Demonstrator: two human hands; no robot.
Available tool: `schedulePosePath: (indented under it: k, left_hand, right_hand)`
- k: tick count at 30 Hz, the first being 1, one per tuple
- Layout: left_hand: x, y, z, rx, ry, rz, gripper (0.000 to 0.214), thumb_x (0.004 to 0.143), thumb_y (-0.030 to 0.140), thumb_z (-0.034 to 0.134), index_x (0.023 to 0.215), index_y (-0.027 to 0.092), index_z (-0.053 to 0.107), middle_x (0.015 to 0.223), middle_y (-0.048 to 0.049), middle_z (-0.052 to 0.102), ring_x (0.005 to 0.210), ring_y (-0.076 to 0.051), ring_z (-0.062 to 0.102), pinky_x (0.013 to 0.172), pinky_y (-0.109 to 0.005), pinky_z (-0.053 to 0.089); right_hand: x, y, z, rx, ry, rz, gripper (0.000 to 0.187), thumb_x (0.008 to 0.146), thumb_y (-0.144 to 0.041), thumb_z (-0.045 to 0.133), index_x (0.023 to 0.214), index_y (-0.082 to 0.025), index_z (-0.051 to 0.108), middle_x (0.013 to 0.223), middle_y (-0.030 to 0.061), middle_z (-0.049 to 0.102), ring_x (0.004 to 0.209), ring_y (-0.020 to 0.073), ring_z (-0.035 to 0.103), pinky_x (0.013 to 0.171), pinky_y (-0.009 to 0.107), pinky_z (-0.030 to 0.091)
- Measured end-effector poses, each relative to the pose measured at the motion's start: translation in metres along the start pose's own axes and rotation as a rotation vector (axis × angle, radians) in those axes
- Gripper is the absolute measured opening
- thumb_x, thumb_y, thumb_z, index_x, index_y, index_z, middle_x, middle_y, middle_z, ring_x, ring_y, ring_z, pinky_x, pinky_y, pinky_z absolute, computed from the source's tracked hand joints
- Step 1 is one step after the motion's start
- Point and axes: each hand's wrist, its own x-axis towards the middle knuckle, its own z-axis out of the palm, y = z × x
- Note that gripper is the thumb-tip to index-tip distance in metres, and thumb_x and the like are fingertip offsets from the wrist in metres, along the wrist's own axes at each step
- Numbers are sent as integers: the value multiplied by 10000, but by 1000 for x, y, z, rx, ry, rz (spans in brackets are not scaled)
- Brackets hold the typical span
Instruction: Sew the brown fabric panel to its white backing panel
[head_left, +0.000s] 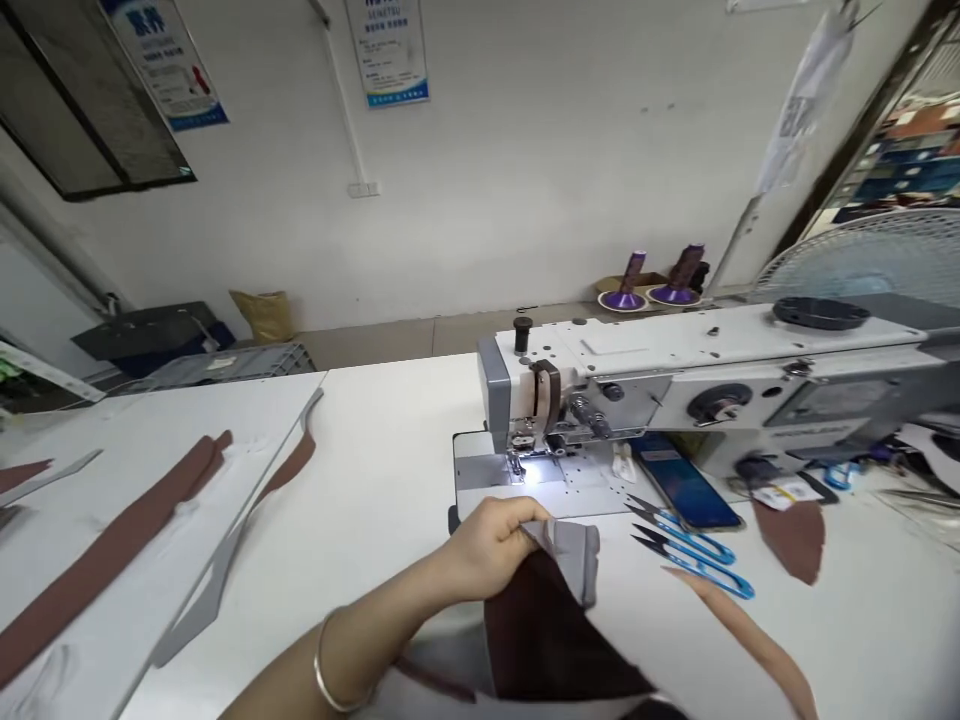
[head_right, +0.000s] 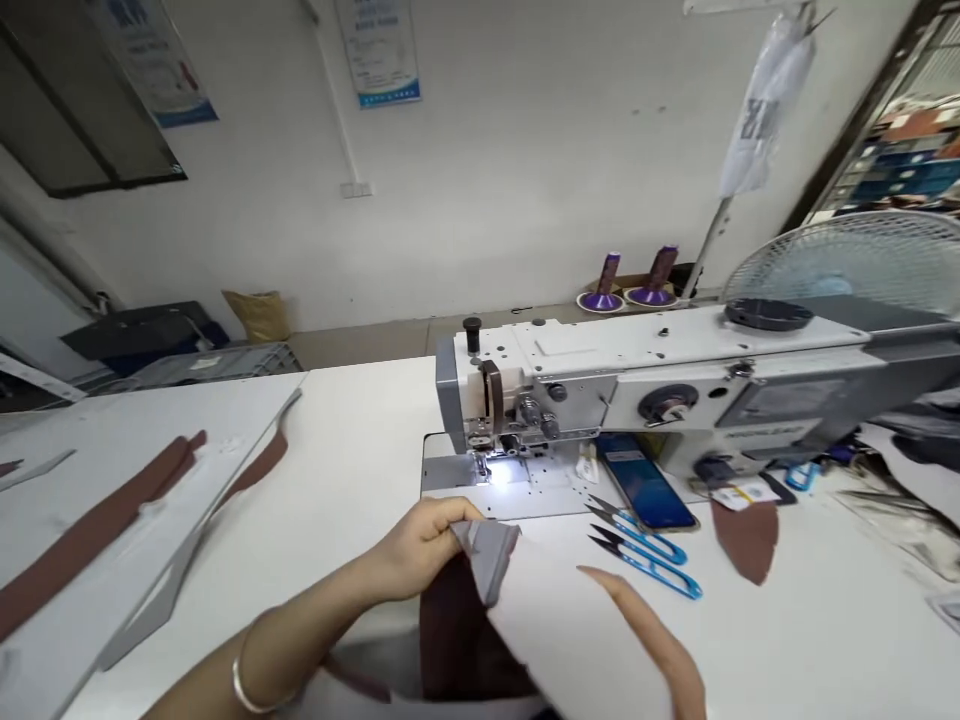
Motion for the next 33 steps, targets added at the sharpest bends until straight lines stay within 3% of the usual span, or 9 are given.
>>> schedulePosePath:
  k: [2,4,7,12,18,22,25,29,33]
  left_hand:
    - [-4,-5,1,-201,-45,-114,309,831,393,605,735,99,608,692,-18,593,636,-94,488,592,-182,352]
    - [-9,-12,4,-389,-35,-210,437,791,512,655,715,85,601,669,-24,580,620,-91,482,584,-180,347]
    - [-13,-22,7,-596,-1,-344,453,837,528,613,795,79,658,739,-77,642,689,-146,579,657,-228,432]
    - [-23,-26,8,-818,57,-402,398,831,502,631,864,111,694,825,-87,679,761,-173,630,697,-244,483]
    - [-30,-28,7,-832,40,-330,385,838,496,624,857,119,703,806,-72,676,767,-157,634,650,-198,475]
    - [-31,-29,4,-829,31,-319,377,854,474,612,874,109,705,838,-90,678,795,-170,637,658,-201,475]
    - [-33,-29,-3,-850,-16,-309,294,862,337,634,1063,127,680,959,-110,674,899,-204,636,760,-243,481]
    - [-39,-35,-14,-889,-49,-314,415,805,203,675,1208,133,610,1076,-140,651,1004,-270,617,871,-332,467]
    - [-65,-50,-4,-846,65,-365,488,671,193,793,1131,128,645,1062,-130,670,985,-273,631,866,-345,482]
  right_hand:
    - [9,-12,0,149,88,95,317,505,-410,793,775,-255,732,884,74,698,807,270,617,636,315,511]
    - [9,-20,10,250,58,164,326,550,-452,795,771,-221,730,888,71,699,845,256,616,708,313,517]
    - [8,-23,29,389,0,288,370,593,-434,788,838,-163,726,921,79,701,907,262,623,840,352,512]
    - [1,-18,39,511,-59,336,375,641,-401,764,901,-137,706,885,83,696,863,249,631,808,356,523]
    - [0,-13,36,415,-69,266,302,654,-421,746,557,-189,578,556,3,522,687,189,536,671,283,482]
    - [2,-12,38,469,-108,249,273,662,-384,762,593,-179,596,594,-13,509,645,149,488,641,251,450]
    - [6,-11,43,502,-99,276,245,657,-391,770,684,-173,662,673,9,590,732,171,544,707,264,470]
    - [12,-8,58,518,-146,274,233,690,-371,753,806,-176,699,776,18,638,769,171,556,715,258,465]
    - [12,-5,72,403,-205,193,247,744,-362,686,912,-183,705,785,12,646,745,169,563,702,254,475]
